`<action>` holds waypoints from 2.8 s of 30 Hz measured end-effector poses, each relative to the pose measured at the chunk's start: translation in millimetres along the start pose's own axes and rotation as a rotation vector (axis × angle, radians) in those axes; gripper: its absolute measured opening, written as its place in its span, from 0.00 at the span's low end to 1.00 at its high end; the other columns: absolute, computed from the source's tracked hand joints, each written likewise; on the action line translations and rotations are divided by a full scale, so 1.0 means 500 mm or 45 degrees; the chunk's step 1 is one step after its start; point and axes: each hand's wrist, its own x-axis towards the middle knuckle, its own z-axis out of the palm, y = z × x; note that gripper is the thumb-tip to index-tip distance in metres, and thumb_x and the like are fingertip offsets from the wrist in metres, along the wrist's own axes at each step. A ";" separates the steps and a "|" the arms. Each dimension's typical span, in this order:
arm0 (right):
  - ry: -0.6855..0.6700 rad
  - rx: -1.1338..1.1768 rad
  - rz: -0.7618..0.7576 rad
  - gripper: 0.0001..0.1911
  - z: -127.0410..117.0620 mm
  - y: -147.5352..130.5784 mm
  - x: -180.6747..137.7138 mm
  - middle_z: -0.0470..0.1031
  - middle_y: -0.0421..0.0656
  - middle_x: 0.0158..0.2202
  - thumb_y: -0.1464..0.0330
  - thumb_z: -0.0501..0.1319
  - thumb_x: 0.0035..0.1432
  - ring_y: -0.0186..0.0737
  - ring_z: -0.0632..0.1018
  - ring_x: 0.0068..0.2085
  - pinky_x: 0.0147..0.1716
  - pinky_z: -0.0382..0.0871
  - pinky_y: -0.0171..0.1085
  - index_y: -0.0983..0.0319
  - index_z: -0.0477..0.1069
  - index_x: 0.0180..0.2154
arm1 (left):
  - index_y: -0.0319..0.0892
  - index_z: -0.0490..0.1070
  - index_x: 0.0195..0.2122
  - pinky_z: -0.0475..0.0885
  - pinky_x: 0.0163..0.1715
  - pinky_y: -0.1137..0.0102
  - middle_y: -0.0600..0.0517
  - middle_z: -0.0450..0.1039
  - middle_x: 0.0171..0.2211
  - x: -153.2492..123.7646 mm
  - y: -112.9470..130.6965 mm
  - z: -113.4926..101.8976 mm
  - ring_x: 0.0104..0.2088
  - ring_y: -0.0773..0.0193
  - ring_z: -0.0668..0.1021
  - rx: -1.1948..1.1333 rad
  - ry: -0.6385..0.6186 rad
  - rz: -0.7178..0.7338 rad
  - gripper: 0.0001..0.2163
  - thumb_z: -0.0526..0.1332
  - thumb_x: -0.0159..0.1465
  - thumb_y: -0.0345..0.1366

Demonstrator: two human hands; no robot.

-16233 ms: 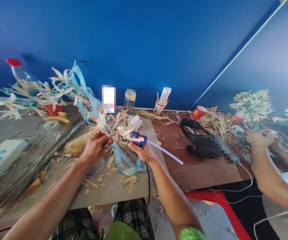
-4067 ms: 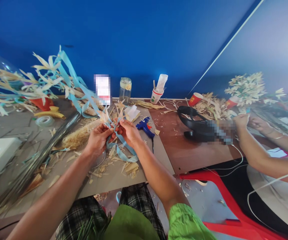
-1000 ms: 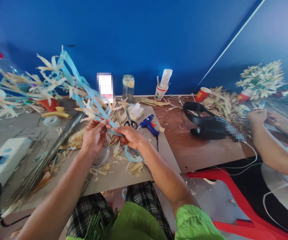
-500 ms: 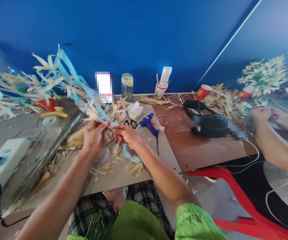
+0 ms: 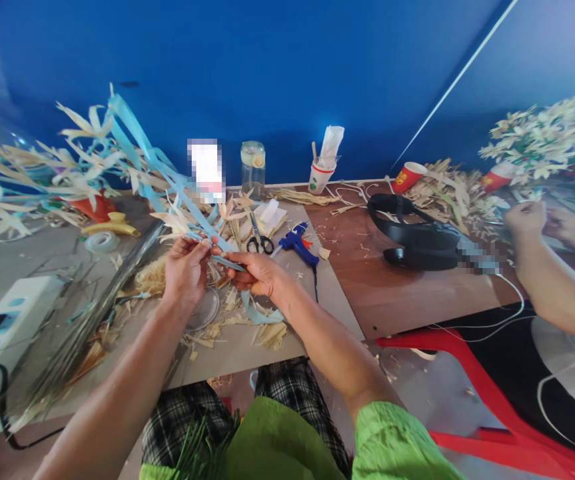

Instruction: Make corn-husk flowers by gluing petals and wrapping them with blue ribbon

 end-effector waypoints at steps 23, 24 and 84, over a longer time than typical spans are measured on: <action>0.095 0.069 -0.483 0.14 0.011 0.021 0.021 0.68 0.36 0.21 0.66 0.71 0.38 0.29 0.67 0.25 0.25 0.59 0.32 0.65 0.68 0.23 | 0.39 0.64 0.26 0.70 0.29 0.74 0.55 0.74 0.24 -0.005 -0.002 0.003 0.20 0.72 0.74 0.020 -0.003 -0.003 0.11 0.68 0.46 0.30; 0.025 0.101 -0.453 0.13 0.013 0.019 0.017 0.67 0.36 0.20 0.66 0.71 0.39 0.29 0.66 0.24 0.25 0.59 0.31 0.65 0.69 0.23 | 0.39 0.64 0.25 0.70 0.29 0.74 0.55 0.74 0.24 -0.005 -0.001 0.003 0.21 0.72 0.74 0.015 0.012 -0.005 0.12 0.68 0.46 0.30; 0.031 -0.270 -0.312 0.15 0.016 0.003 -0.019 0.50 0.29 0.12 0.63 0.68 0.42 0.25 0.49 0.15 0.16 0.41 0.30 0.62 0.63 0.22 | 0.41 0.71 0.23 0.72 0.29 0.74 0.55 0.75 0.26 0.009 0.004 -0.014 0.27 0.70 0.76 -0.066 -0.196 -0.300 0.10 0.71 0.42 0.28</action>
